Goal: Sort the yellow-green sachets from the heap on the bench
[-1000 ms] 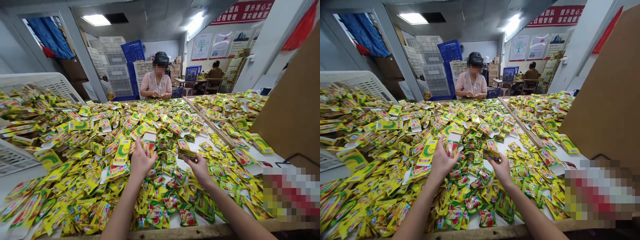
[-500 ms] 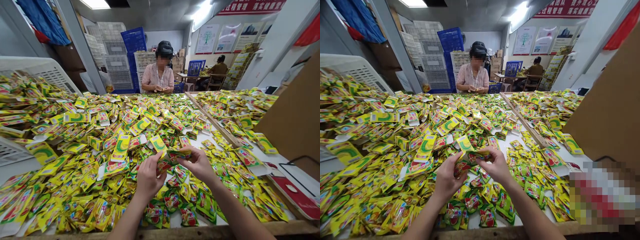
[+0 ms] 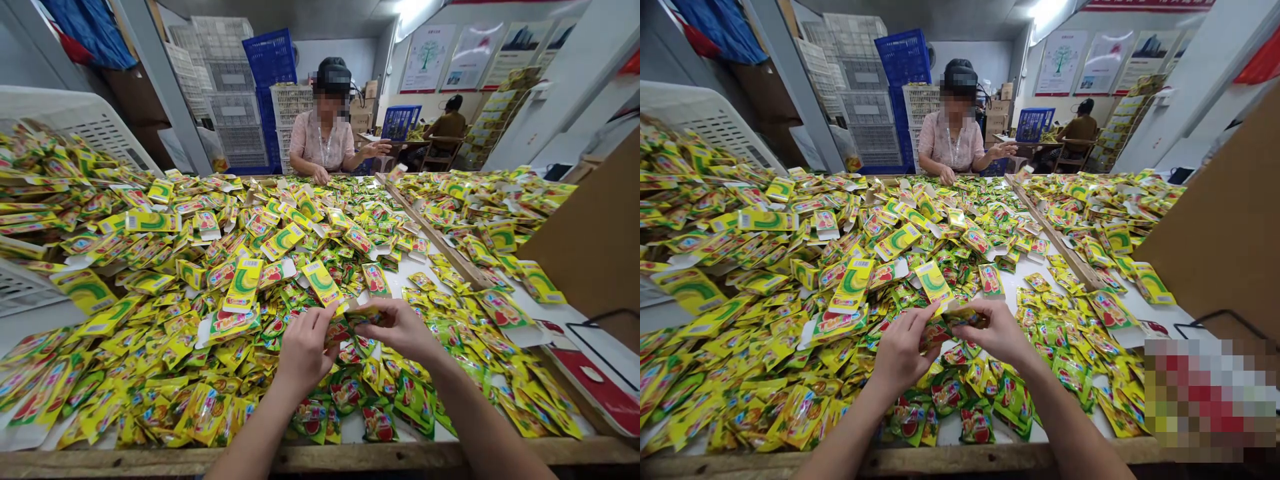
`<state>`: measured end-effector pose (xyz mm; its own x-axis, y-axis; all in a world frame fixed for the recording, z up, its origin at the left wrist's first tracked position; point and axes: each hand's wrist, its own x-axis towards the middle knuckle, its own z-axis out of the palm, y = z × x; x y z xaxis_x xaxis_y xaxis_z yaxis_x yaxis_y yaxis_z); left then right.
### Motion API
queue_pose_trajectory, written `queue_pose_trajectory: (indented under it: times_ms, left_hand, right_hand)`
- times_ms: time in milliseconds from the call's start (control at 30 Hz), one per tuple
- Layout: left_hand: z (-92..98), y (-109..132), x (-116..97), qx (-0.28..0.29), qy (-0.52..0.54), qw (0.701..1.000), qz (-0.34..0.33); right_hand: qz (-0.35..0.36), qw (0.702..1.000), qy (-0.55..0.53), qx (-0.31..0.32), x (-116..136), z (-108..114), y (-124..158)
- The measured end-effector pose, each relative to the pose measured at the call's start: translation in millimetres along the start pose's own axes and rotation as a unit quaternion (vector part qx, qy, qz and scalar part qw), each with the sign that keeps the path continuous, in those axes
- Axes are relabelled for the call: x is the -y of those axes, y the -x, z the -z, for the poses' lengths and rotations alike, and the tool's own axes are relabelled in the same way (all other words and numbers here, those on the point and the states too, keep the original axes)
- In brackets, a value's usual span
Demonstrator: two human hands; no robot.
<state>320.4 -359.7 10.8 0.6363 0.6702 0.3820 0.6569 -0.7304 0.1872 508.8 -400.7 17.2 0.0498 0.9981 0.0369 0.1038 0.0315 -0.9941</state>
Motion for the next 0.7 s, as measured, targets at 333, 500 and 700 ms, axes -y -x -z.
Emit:
queue_pose_trajectory:
  times_ms: [333, 500, 700]
  left_hand:
    - [-11.4, 4.3, -4.2, -0.005, 0.104, 0.994, 0.025]
    - [-13.7, 5.5, -11.5, -0.032, 0.154, 0.985, 0.068]
    - [-11.9, 4.2, -8.0, -0.047, 0.154, 0.983, 0.083]
  right_hand:
    - [-0.008, 0.978, 0.006, -0.208, -9.4, -26.5, 3.2]
    - [0.145, 0.921, 0.133, -0.336, -14.4, -37.2, 5.4]
    - [0.182, 0.93, 0.221, -0.228, -12.2, -31.3, 6.6]
